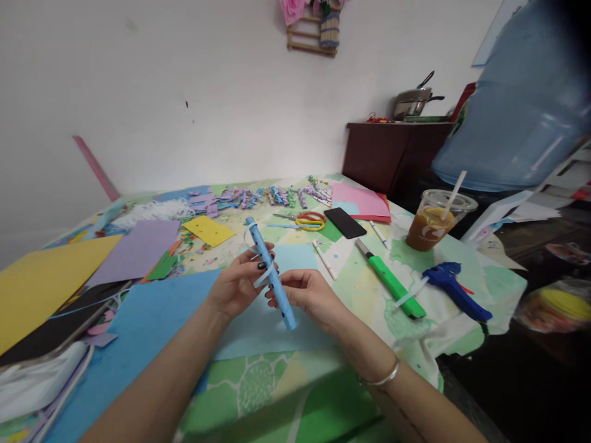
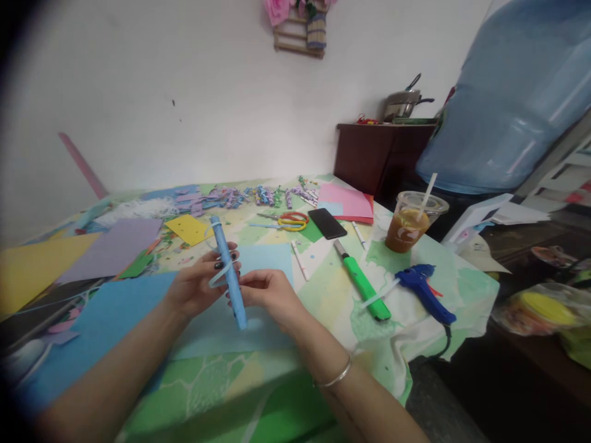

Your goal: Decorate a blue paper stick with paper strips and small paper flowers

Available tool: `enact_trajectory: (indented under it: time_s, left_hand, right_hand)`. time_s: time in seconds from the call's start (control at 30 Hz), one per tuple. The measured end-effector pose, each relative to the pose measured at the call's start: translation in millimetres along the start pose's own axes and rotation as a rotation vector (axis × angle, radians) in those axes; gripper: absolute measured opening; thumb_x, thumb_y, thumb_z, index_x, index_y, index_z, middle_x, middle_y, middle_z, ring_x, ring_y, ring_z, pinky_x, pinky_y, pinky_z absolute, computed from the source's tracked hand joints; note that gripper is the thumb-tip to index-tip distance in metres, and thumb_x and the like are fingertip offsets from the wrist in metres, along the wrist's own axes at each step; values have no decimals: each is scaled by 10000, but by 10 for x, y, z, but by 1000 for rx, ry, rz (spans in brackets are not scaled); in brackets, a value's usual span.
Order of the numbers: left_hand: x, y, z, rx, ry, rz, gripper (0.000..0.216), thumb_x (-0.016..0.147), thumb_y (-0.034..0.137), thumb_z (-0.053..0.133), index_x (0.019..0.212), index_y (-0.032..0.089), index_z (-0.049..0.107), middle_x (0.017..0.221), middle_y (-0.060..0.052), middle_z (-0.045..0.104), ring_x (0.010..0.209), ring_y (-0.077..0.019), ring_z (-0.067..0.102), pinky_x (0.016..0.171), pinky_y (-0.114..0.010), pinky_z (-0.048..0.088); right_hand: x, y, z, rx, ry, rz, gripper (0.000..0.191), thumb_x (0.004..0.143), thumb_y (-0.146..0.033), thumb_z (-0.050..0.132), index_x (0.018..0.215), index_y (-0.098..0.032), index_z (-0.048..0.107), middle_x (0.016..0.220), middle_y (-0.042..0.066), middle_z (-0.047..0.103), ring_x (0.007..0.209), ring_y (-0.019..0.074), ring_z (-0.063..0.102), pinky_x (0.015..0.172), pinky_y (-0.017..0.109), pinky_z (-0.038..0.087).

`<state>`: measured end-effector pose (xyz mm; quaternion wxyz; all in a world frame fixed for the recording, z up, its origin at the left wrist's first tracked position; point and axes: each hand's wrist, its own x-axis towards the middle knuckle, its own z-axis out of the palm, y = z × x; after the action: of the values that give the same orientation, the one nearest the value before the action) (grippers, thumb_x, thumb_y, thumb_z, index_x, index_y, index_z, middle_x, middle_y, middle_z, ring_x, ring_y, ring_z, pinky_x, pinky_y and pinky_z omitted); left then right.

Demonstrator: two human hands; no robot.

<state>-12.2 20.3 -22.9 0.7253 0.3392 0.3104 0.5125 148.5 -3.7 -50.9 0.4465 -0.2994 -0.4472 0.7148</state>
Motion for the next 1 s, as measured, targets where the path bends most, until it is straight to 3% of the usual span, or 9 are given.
enact_trajectory:
  time_s: [0.1, 0.27, 0.43, 0.5, 0.57, 0.73, 0.87, 1.0]
  left_hand:
    - [21, -36, -16, 28, -51, 10, 350, 564, 89, 733, 901, 181, 709, 749, -5, 665, 663, -150, 634, 589, -260, 516]
    - [44, -71, -25, 65, -85, 1, 346, 593, 117, 736, 935, 161, 706, 699, -12, 650, 586, -140, 596, 448, -228, 457]
    - [26, -56, -2, 6, -60, 16, 341, 591, 99, 721, 926, 163, 698, 707, -3, 657, 663, -137, 627, 678, -282, 546]
    - [20, -51, -3, -5, -44, 31, 343, 593, 97, 711, 928, 170, 691, 736, 1, 665, 686, -137, 633, 815, -338, 539]
    - [20, -54, -12, -7, -32, 30, 343, 595, 103, 702, 930, 176, 690, 764, 1, 668, 698, -144, 635, 854, -365, 526]
    - [37, -97, -22, -24, -23, -2, 354, 582, 103, 703, 929, 173, 704, 757, -16, 666, 690, -151, 622, 627, -273, 532]
    - [51, -137, 7, -13, -78, -40, 346, 570, 127, 721, 913, 169, 705, 724, -12, 652, 554, -130, 568, 395, -221, 422]
    - [55, -131, 16, -33, -100, -23, 345, 574, 113, 720, 916, 155, 707, 738, -13, 658, 590, -129, 589, 459, -229, 465]
  right_hand:
    - [6, 14, -5, -1, 4, -3, 346, 592, -357, 826, 813, -111, 726, 755, 76, 733, 651, 175, 697, 690, 306, 540]
    - [24, 40, -17, 34, 6, -35, 276, 620, -336, 808, 783, -131, 718, 736, 52, 728, 632, 154, 685, 673, 285, 539]
    - [17, 24, -14, 16, 25, 38, 289, 528, -283, 837, 731, -128, 703, 697, 49, 724, 609, 160, 681, 661, 294, 546]
    - [11, 15, -9, -18, -22, 76, 337, 482, -227, 841, 780, -135, 715, 716, 48, 730, 640, 169, 684, 671, 302, 550]
    - [8, 10, -3, -45, -82, 96, 397, 488, -201, 829, 867, -147, 724, 743, 47, 736, 675, 174, 687, 690, 307, 550]
    - [21, 20, -5, 45, -86, 52, 333, 586, -275, 805, 876, -135, 722, 756, 58, 730, 638, 149, 676, 683, 283, 535]
    - [38, 40, -32, 63, -57, 8, 275, 634, -316, 797, 818, -125, 726, 717, 54, 722, 602, 130, 662, 650, 253, 522]
    - [37, 36, -38, 73, -24, 18, 289, 620, -358, 812, 784, -134, 730, 690, 49, 719, 589, 130, 661, 644, 256, 523]
